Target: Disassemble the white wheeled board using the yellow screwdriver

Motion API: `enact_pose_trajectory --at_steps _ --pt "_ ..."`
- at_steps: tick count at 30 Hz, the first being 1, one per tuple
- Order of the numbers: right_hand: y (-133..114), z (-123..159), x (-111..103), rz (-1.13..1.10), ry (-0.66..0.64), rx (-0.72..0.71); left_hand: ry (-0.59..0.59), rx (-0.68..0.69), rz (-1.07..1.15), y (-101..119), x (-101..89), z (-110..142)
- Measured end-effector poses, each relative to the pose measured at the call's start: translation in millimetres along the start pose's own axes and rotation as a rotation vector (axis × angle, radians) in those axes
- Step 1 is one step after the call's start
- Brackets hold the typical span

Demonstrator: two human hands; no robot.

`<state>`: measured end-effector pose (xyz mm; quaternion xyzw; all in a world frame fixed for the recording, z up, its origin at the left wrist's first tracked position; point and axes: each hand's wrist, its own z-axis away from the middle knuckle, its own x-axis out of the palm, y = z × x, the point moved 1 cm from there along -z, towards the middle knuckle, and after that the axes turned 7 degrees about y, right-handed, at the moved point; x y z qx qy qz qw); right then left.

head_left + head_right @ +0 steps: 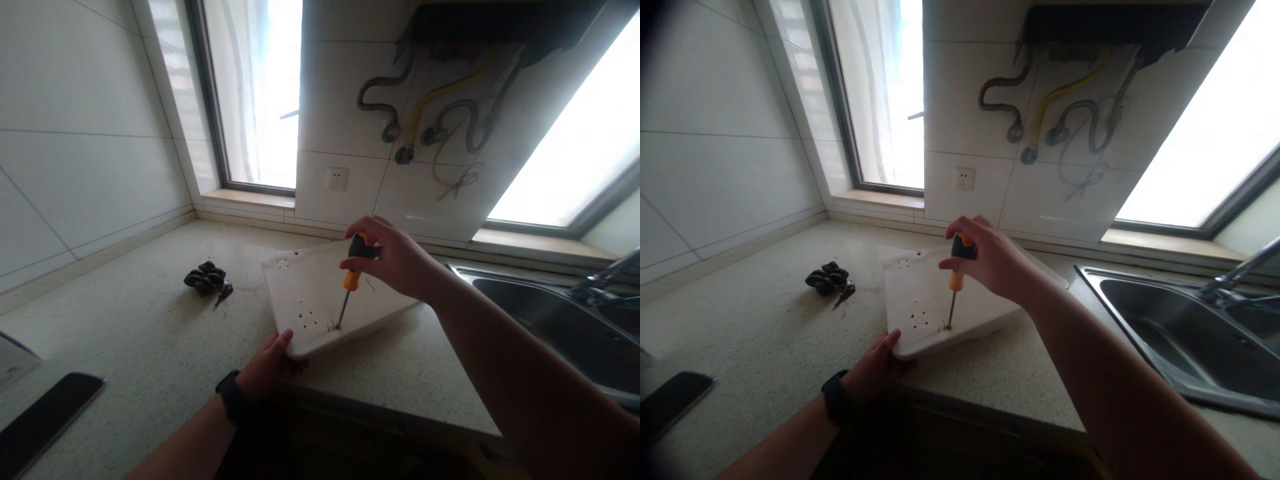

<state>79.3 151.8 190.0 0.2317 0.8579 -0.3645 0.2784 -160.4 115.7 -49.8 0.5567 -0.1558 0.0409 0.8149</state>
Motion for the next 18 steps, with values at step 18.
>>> enact_pose_trajectory --at_steps 18 --pt "11.6 5.4 2.5 -0.314 -0.128 -0.008 -0.005 0.008 0.009 -5.9 -3.6 -3.5"
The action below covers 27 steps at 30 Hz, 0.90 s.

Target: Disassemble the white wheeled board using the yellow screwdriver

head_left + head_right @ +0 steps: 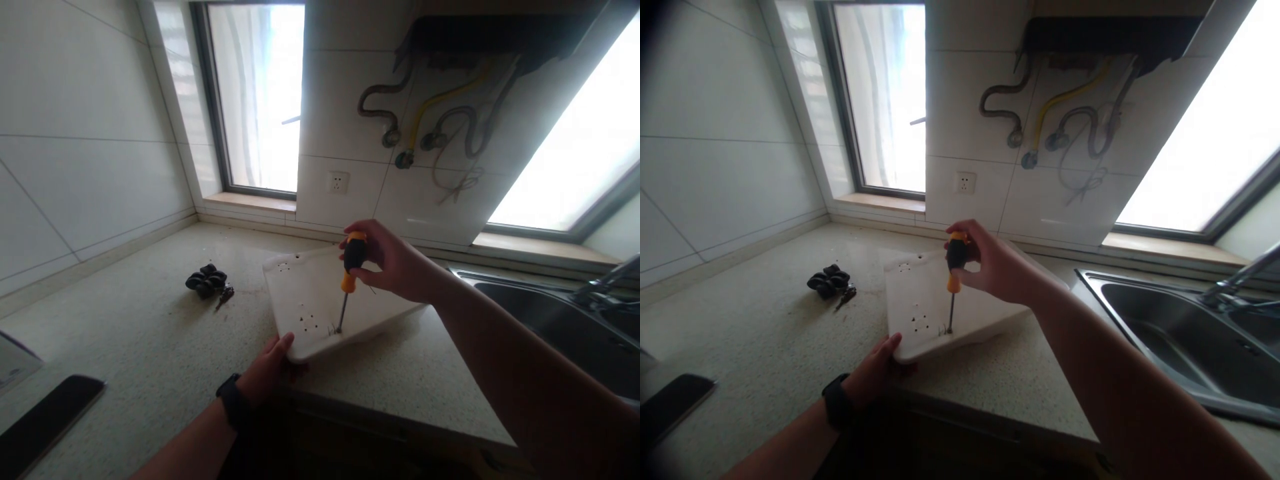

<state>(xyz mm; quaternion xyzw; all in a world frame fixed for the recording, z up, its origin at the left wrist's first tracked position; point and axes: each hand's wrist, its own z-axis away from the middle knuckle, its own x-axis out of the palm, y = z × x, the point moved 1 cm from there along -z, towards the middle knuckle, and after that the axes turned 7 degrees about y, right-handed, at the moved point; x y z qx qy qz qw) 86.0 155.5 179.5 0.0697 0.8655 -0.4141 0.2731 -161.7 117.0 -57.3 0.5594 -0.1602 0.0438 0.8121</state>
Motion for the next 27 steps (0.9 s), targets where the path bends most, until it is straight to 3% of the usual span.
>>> enact_pose_trajectory --at_steps 3,12,16,19,22,27 --pt "5.0 3.1 1.6 -0.115 -0.045 0.034 -0.004 0.004 -0.010 1.0 -0.3 0.5" --pt "6.2 -3.5 6.8 -0.041 0.273 0.110 0.016 0.016 -0.107 7.0 3.8 6.5" --pt "8.6 -4.0 6.5 -0.242 0.322 0.266 0.017 0.009 -0.125 8.1 3.9 8.0" --pt "7.5 -3.1 2.8 -0.119 0.357 0.278 0.015 0.013 -0.087 7.6 3.9 6.8" --pt "2.3 -1.8 -1.7 -0.011 0.340 0.158 0.004 0.011 -0.056 4.3 2.4 3.8" --pt "-4.6 3.0 -2.4 -0.180 0.163 0.122 -0.026 0.003 -0.015 -2.3 -1.6 -1.3"
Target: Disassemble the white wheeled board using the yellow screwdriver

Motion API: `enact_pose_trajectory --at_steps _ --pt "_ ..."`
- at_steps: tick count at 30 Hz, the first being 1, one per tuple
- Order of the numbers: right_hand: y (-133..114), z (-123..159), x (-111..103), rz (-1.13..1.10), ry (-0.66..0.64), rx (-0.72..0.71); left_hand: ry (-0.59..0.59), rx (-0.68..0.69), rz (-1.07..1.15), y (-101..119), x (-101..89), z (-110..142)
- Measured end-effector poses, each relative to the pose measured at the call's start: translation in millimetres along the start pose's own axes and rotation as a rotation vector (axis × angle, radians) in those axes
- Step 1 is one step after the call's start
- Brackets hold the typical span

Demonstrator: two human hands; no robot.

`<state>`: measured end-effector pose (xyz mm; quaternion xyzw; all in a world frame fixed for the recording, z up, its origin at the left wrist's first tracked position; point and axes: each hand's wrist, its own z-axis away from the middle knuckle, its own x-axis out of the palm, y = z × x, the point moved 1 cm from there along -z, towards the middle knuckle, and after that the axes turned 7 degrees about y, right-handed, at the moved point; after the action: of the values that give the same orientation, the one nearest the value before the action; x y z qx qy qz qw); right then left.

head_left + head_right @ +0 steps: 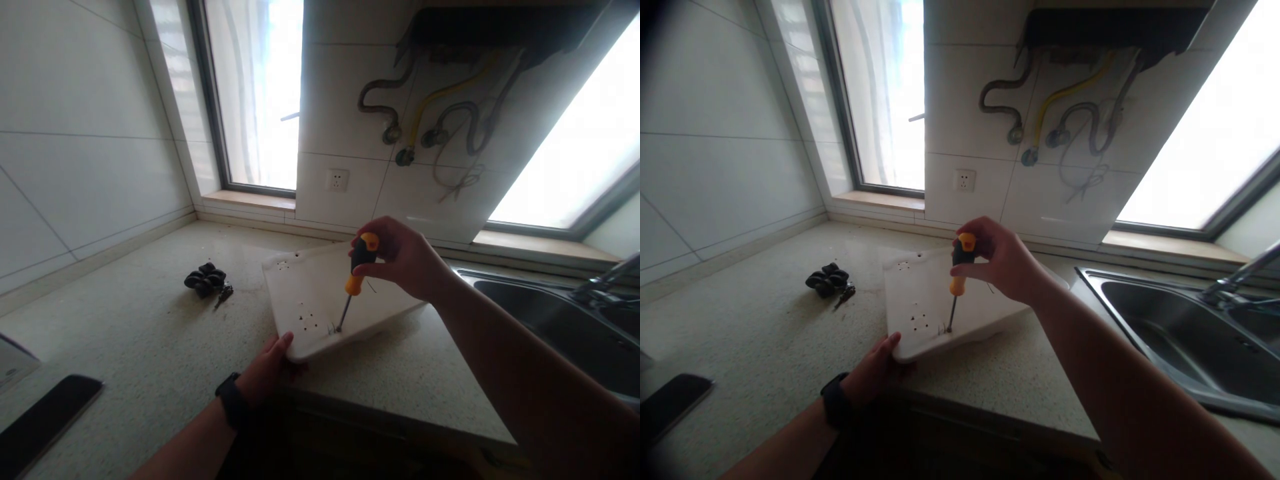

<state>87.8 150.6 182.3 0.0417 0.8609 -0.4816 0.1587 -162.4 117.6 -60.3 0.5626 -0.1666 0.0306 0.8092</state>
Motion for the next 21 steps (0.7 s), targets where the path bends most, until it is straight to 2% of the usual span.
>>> enact_pose_trajectory --at_steps 3,5,7,11,13,17,21 --pt "-1.0 3.6 3.1 -0.084 -0.137 -0.012 0.003 -0.012 0.006 -0.8 -0.8 -0.3" --pt "-0.4 5.1 6.1 -0.105 -0.146 -0.029 0.014 -0.012 -0.010 -0.5 -0.9 0.2" --pt "1.9 5.7 10.2 -0.066 -0.086 -0.043 0.011 0.001 -0.014 -0.4 -0.8 0.8" --pt "9.9 5.8 18.4 0.188 0.153 -0.041 0.008 0.013 -0.010 0.3 0.7 1.9" --pt "12.7 5.4 20.4 0.281 0.224 -0.030 0.024 0.018 -0.016 1.8 2.0 2.6" --pt "11.4 2.6 17.5 0.351 0.236 0.003 0.021 0.009 0.001 4.9 3.8 3.8" --pt "6.7 -0.1 12.2 0.104 0.142 0.073 0.003 0.033 -0.030 4.5 3.1 3.7"
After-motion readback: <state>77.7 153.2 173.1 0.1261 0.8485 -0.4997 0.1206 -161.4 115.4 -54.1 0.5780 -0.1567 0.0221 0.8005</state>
